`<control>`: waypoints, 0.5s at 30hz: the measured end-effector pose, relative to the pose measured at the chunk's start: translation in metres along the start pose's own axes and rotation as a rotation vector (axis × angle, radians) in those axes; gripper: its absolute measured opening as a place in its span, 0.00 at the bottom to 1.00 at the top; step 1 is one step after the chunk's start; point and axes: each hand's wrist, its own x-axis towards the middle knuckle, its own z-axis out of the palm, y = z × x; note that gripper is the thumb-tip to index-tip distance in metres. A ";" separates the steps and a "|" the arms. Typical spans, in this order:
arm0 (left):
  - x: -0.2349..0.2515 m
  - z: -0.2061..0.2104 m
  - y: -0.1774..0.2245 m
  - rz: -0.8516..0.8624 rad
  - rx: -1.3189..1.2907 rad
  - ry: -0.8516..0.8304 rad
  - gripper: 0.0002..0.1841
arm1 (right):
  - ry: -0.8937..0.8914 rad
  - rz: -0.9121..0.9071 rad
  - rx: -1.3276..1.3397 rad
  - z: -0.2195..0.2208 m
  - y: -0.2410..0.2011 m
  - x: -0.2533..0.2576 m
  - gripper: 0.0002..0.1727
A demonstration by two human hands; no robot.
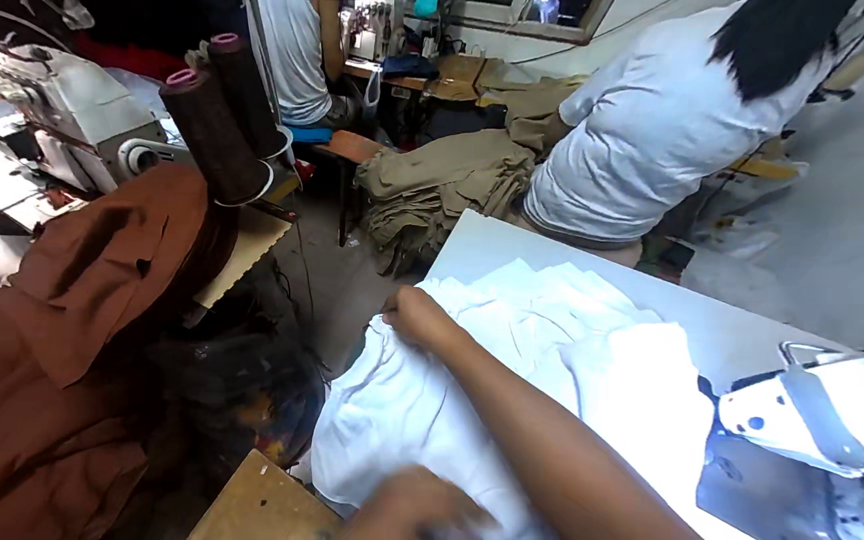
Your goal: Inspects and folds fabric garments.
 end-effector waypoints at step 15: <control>-0.015 -0.057 -0.058 -0.413 0.726 0.624 0.14 | 0.024 -0.044 0.049 0.009 0.016 -0.004 0.10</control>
